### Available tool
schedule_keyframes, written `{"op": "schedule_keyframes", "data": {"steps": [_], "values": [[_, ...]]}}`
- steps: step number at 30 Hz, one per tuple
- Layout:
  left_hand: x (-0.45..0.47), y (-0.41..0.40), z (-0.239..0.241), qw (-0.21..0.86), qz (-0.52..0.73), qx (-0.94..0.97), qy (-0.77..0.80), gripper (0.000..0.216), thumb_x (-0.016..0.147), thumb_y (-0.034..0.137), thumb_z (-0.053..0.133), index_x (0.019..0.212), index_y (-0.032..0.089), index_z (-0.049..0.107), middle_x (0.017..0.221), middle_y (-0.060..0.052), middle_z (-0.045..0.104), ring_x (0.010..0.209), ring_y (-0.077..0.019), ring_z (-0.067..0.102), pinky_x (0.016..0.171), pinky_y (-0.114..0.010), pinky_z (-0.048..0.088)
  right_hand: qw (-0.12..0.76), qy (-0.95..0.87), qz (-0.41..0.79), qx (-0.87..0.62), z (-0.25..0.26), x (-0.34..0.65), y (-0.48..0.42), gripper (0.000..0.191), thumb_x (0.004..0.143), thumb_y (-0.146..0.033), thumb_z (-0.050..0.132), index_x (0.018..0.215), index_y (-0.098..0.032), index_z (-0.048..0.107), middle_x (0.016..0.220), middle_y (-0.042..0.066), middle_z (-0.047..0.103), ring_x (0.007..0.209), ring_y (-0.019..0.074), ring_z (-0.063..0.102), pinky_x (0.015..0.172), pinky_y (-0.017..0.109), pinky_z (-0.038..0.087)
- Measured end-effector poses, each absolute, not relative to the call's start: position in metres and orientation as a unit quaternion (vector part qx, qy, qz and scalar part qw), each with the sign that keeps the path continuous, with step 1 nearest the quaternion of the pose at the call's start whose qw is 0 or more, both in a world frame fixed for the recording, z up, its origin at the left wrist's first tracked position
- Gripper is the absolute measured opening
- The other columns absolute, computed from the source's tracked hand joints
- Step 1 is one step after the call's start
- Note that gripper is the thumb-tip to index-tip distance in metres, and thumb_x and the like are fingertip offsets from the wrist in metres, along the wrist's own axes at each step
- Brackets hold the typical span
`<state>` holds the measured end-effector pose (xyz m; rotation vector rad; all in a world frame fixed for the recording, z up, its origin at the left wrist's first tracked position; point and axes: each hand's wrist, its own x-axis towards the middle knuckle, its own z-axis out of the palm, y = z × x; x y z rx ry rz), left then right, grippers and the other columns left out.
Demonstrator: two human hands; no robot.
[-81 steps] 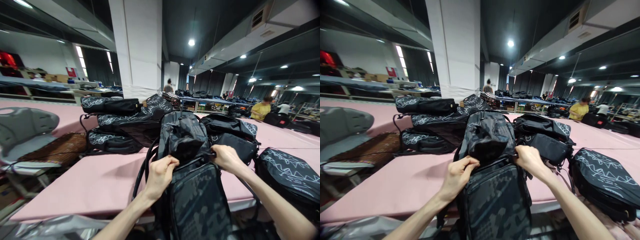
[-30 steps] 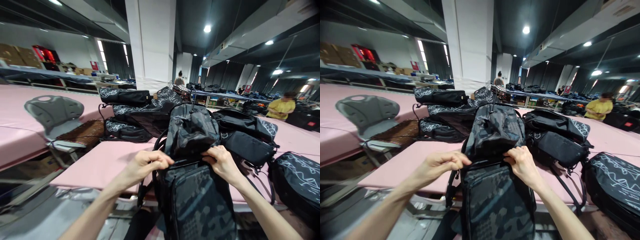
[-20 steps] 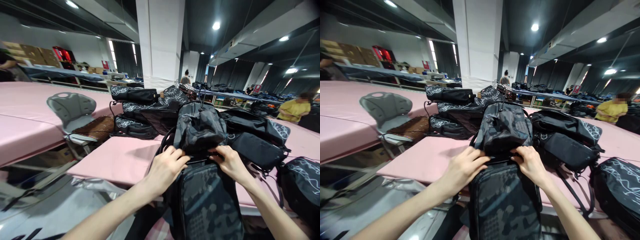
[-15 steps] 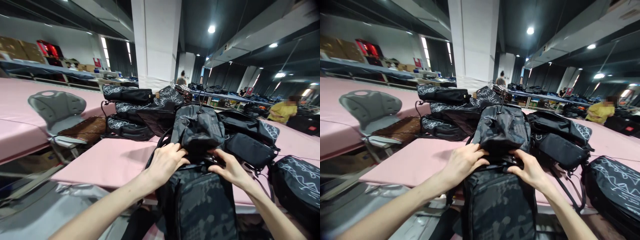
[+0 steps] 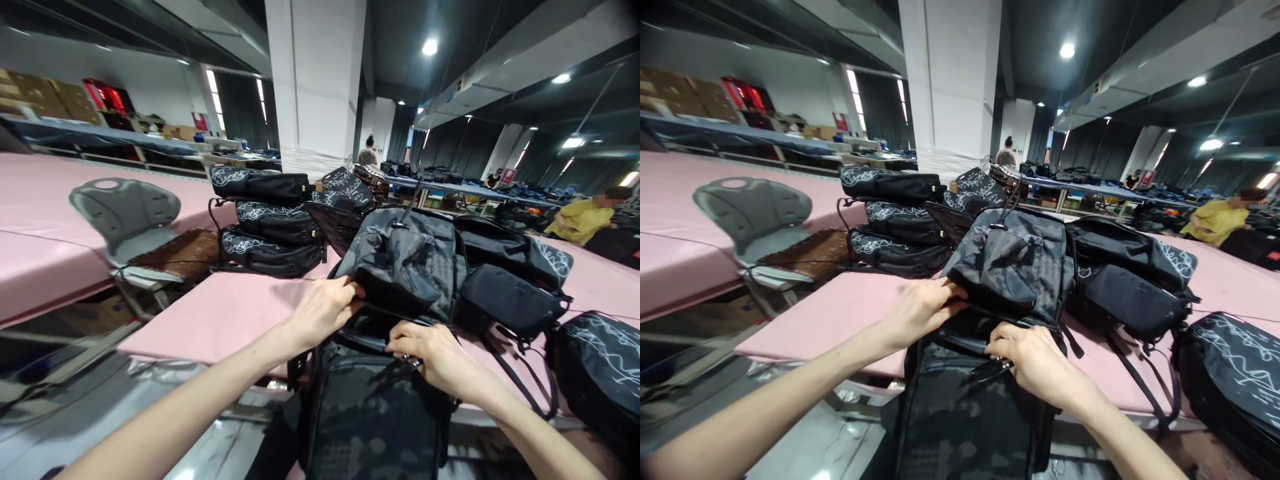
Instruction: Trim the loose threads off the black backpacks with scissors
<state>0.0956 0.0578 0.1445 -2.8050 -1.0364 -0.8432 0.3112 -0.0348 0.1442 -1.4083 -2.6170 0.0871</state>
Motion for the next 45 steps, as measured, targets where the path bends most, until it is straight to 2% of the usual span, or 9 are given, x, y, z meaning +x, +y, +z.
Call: {"op": "schedule_keyframes", "data": {"steps": [3,8,15,24,29,33,35,41,45], "values": [[0.100,0.068,0.144,0.007,-0.316,-0.886,-0.340,0.012,0.079,0.017,0.056,0.086,0.016,0.065,0.083,-0.003,0.067,0.072,-0.0154,0.062,0.060,-0.023,0.039,0.113,-0.876,0.099,-0.458,0.150,0.317,-0.034,0.039,0.074,0.000,0.045,0.095,-0.025,0.067,0.101,0.000,0.063,0.080,0.0107,0.061,0.069,0.018,0.042],[0.106,0.081,0.150,-0.048,-0.362,-0.871,-0.330,0.008,0.074,0.015,0.059,0.076,0.017,0.067,0.075,0.000,0.066,0.064,-0.0121,0.060,0.057,-0.021,0.038,0.140,-0.861,0.118,-0.475,0.154,0.322,-0.035,0.025,0.082,-0.007,0.046,0.085,-0.022,0.067,0.112,0.002,0.059,0.079,0.0110,0.061,0.070,0.020,0.044],[0.103,0.087,0.152,-0.084,-0.360,-0.866,-0.337,0.010,0.071,0.013,0.060,0.073,0.017,0.068,0.074,0.001,0.068,0.066,-0.0126,0.062,0.059,-0.021,0.040,0.200,-0.861,0.170,-0.436,0.147,0.319,-0.029,0.022,0.086,-0.010,0.044,0.087,-0.020,0.064,0.094,0.003,0.064,0.079,0.0116,0.060,0.072,0.020,0.045],[0.111,0.094,0.152,-0.042,-0.344,-0.855,-0.385,0.012,0.075,0.019,0.056,0.079,0.020,0.068,0.080,-0.001,0.067,0.071,-0.0156,0.062,0.062,-0.024,0.041,0.284,-0.844,0.093,-0.445,0.141,0.334,-0.027,0.021,0.090,-0.019,0.041,0.097,-0.021,0.061,0.098,0.005,0.067,0.089,0.0138,0.063,0.078,0.023,0.048],[0.111,0.092,0.154,-0.053,-0.340,-0.863,-0.369,0.018,0.077,0.016,0.051,0.082,0.021,0.067,0.085,0.000,0.067,0.074,-0.0144,0.062,0.065,-0.023,0.043,0.255,-0.825,0.028,-0.504,0.136,0.334,-0.026,0.027,0.089,-0.017,0.036,0.098,-0.021,0.061,0.114,0.007,0.062,0.097,0.0167,0.062,0.080,0.026,0.049],[0.107,0.097,0.154,-0.071,-0.336,-0.874,-0.345,0.020,0.077,0.016,0.051,0.085,0.022,0.068,0.089,0.002,0.067,0.077,-0.0129,0.062,0.067,-0.022,0.043,0.204,-0.798,0.026,-0.566,0.139,0.331,-0.007,0.033,0.085,-0.018,0.042,0.114,-0.023,0.057,0.108,0.006,0.066,0.097,0.0207,0.063,0.080,0.029,0.049],[0.100,0.099,0.151,-0.073,-0.342,-0.878,-0.328,0.019,0.079,0.018,0.051,0.088,0.022,0.067,0.088,0.001,0.065,0.078,-0.0125,0.061,0.068,-0.022,0.044,0.193,-0.801,0.026,-0.566,0.143,0.330,0.003,0.032,0.084,-0.018,0.044,0.112,-0.022,0.060,0.103,0.007,0.068,0.095,0.0217,0.063,0.077,0.029,0.048],[0.071,0.082,0.131,0.074,-0.305,-0.924,-0.217,0.014,0.083,0.029,0.055,0.084,0.020,0.067,0.109,-0.009,0.059,0.107,-0.0232,0.051,0.086,-0.039,0.039,0.234,-0.819,0.068,-0.519,0.141,0.333,-0.002,0.022,0.083,-0.018,0.045,0.091,-0.019,0.066,0.087,0.007,0.068,0.080,0.0188,0.064,0.068,0.026,0.047],[0.063,0.070,0.124,0.133,-0.308,-0.914,-0.228,0.013,0.080,0.030,0.059,0.078,0.018,0.063,0.114,-0.011,0.056,0.113,-0.0273,0.046,0.087,-0.043,0.037,0.265,-0.822,0.073,-0.499,0.132,0.331,-0.016,0.023,0.079,-0.009,0.045,0.088,-0.018,0.065,0.084,0.006,0.066,0.077,0.0165,0.062,0.068,0.025,0.046]]}}
